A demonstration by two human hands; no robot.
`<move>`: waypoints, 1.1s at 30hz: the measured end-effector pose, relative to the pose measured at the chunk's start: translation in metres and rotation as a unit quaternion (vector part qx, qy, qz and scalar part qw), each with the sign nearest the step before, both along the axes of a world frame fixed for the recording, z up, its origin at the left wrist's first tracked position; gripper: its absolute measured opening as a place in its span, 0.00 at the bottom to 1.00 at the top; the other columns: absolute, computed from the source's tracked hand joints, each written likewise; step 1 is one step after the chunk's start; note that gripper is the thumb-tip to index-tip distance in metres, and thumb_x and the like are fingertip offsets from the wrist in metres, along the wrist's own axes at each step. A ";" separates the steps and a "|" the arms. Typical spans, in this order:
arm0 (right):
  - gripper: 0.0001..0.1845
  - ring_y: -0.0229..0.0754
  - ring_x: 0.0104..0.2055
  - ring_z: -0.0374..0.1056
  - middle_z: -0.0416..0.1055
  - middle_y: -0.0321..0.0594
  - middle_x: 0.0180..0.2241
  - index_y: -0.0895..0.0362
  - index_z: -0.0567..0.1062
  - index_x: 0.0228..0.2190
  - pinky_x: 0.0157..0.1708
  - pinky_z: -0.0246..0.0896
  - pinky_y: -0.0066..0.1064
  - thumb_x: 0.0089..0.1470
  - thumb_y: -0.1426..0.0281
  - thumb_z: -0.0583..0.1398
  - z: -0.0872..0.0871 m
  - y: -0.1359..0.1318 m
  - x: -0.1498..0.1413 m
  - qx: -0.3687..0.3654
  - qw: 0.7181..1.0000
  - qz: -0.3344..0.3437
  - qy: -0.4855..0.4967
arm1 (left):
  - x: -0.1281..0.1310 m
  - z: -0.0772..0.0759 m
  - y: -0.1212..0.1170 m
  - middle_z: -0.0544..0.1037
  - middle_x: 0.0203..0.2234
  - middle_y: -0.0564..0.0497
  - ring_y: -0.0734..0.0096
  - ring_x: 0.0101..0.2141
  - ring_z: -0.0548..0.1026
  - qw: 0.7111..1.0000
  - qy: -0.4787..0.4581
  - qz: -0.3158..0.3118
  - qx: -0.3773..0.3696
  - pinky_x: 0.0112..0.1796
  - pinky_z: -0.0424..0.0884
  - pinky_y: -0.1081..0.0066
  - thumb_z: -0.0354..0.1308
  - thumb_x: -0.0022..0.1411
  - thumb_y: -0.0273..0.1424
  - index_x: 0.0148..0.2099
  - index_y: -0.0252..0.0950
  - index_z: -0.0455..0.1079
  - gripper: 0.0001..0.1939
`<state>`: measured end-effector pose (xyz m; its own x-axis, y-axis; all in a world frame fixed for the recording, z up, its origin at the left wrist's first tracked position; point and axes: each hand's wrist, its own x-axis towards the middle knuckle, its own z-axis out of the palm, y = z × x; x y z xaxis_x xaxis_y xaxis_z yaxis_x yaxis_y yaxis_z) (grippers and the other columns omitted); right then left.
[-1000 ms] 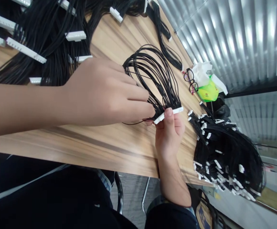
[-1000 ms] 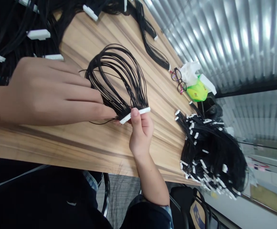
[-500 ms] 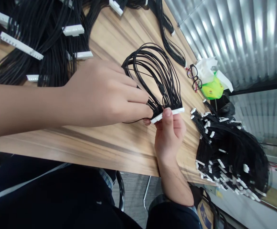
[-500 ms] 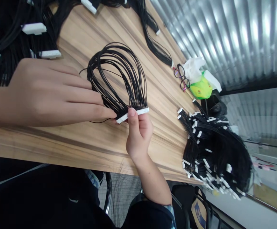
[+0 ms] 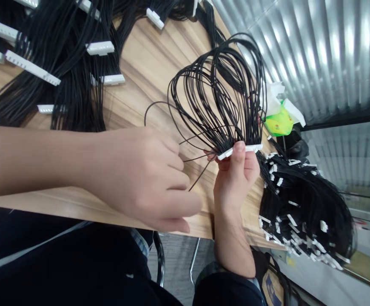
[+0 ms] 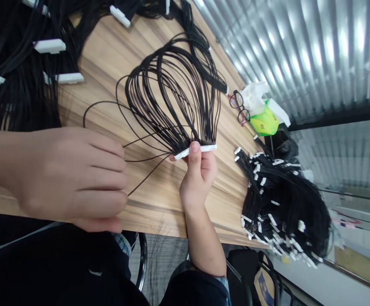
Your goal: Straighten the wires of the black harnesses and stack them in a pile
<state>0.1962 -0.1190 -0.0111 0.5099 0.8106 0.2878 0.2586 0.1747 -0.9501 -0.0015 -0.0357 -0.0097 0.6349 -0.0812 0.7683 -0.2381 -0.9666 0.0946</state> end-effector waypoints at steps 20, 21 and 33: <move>0.15 0.35 0.27 0.71 0.77 0.31 0.25 0.52 0.79 0.29 0.28 0.67 0.26 0.66 0.60 0.62 0.010 -0.013 0.011 -0.088 0.974 0.132 -0.163 | 0.000 0.037 0.033 0.81 0.38 0.56 0.73 0.36 0.76 0.899 0.266 0.333 -0.101 0.41 0.68 0.74 0.52 0.76 0.38 0.47 0.38 0.80 0.16; 0.14 0.35 0.27 0.72 0.78 0.30 0.25 0.52 0.80 0.30 0.29 0.68 0.26 0.66 0.61 0.62 0.011 -0.013 0.013 -0.094 0.969 0.159 -0.165 | 0.000 0.037 0.035 0.81 0.36 0.55 0.72 0.34 0.75 0.896 0.274 0.336 -0.093 0.41 0.68 0.72 0.49 0.78 0.39 0.49 0.39 0.79 0.18; 0.15 0.44 0.31 0.79 0.82 0.34 0.28 0.48 0.84 0.33 0.33 0.78 0.36 0.64 0.54 0.63 0.013 -0.019 0.023 -0.139 0.928 0.341 -0.051 | -0.010 0.028 0.055 0.83 0.40 0.62 0.81 0.36 0.73 0.965 0.220 0.036 -0.139 0.37 0.58 0.72 0.47 0.79 0.43 0.51 0.47 0.80 0.19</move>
<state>0.2188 -0.1381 0.0023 -0.1680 0.9851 0.0371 0.2697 0.0821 -0.9594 -0.0110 0.0193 0.0188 0.9012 0.1456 0.4082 -0.0490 -0.9016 0.4297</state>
